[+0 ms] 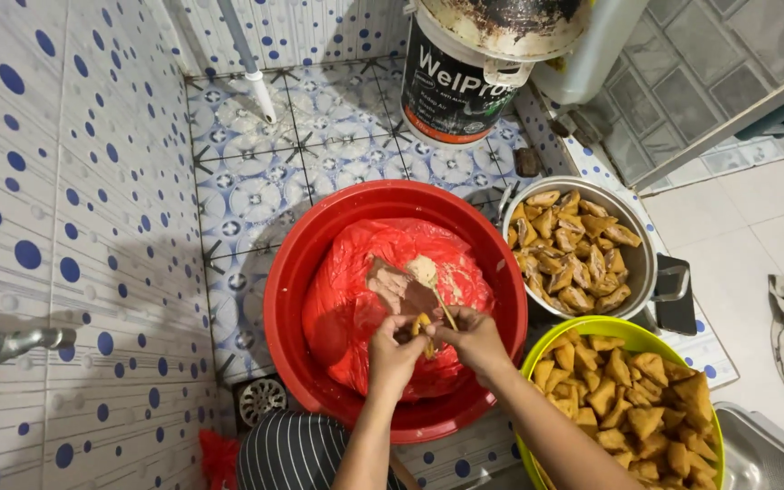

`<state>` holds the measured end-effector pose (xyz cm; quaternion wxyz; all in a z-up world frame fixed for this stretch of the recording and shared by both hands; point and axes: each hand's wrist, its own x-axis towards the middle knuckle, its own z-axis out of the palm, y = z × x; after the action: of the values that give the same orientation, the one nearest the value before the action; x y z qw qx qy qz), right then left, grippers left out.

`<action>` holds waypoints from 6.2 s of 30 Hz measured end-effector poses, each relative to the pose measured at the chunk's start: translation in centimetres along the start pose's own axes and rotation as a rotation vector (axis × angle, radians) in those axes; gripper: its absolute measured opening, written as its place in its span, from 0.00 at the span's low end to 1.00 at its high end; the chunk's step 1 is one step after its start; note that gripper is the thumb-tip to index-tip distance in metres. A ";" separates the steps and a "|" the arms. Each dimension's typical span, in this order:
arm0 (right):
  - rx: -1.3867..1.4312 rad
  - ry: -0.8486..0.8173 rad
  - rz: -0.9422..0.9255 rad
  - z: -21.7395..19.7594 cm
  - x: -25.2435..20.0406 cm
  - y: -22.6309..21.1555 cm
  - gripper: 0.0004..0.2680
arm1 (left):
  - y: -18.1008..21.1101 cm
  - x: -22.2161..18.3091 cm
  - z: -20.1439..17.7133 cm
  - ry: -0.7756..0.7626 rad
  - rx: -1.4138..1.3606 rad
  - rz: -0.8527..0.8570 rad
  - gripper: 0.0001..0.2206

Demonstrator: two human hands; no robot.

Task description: Filling fried tofu pockets with a meat-based stuffing using a spoon.

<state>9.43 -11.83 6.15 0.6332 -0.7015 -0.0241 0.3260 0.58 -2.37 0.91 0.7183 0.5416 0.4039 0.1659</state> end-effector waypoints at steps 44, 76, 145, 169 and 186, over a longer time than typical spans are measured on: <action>-0.712 -0.004 -0.706 -8.2 -4.2 9.2 0.16 | 2.0 0.4 -1.9 -0.215 -0.500 -0.442 0.25; -1.502 -0.019 -0.689 -11.3 -6.5 9.2 0.31 | -0.5 1.1 -2.3 -0.341 -0.763 -0.521 0.19; -1.572 -0.093 -0.229 -8.7 -8.9 -7.5 0.16 | 2.0 -0.1 -2.2 -0.648 -0.255 -0.457 0.23; -0.624 0.058 -0.488 -9.2 -7.0 8.1 0.20 | -1.6 1.1 -1.1 -0.414 -0.647 -0.449 0.07; -0.915 -0.087 -0.786 -7.3 -7.8 6.1 0.24 | -1.8 0.6 -2.6 -0.319 -0.993 -0.394 0.06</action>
<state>4.54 -22.87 3.88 0.3386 -0.8272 -0.4452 0.0528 -1.40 -0.94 -1.16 0.9570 0.0706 0.2569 0.1147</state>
